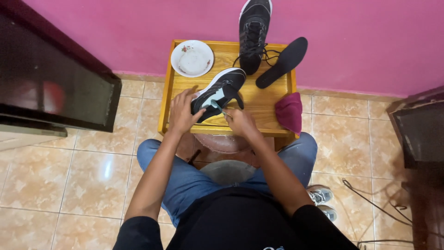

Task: The person cleans a black and white sneaker using a brush and a cloth. They scrub the upper and sides of the shoe, then wipe it with a cloth. The shoe is placed on a small wooden table with another shoe, a plate, and a cloth nearby.

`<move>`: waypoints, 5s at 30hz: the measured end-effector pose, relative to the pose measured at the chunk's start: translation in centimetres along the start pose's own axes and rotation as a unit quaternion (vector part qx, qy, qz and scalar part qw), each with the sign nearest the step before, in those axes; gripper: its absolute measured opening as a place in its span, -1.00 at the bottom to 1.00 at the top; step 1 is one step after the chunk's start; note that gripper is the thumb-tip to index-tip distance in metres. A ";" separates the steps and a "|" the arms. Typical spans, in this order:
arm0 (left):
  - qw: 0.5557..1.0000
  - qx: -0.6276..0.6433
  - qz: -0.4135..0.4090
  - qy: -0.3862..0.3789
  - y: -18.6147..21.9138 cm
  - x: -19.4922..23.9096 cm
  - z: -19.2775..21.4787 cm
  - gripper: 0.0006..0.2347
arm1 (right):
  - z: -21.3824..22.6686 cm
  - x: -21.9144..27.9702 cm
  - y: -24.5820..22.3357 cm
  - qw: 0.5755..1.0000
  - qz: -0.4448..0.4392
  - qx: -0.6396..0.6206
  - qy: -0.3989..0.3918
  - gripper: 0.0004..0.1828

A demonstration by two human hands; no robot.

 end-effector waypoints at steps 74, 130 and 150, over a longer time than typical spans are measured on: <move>0.986 0.016 0.162 -0.030 3.3 -0.8 -3.1 -0.14 | -4.5 3.5 -0.1 0.999 0.040 -0.016 -0.032 -0.61; 0.985 0.031 -0.018 0.170 4.4 -0.9 -2.1 -0.06 | 9.8 7.3 5.5 0.993 0.069 -0.091 -0.019 -0.42; 0.996 -0.011 -0.016 0.089 4.1 -0.3 -4.3 -0.15 | 0.8 -22.6 -3.4 0.926 0.161 0.318 0.128 -0.67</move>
Point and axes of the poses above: each hand's wrist, its own x-axis away from the middle knuckle, its own z-axis out of the back of the hand, y = z × x, the point moved 7 cm from there along -x, towards the middle knuckle, and after that the axes turned 2 degrees about z, right-handed, at the moved point
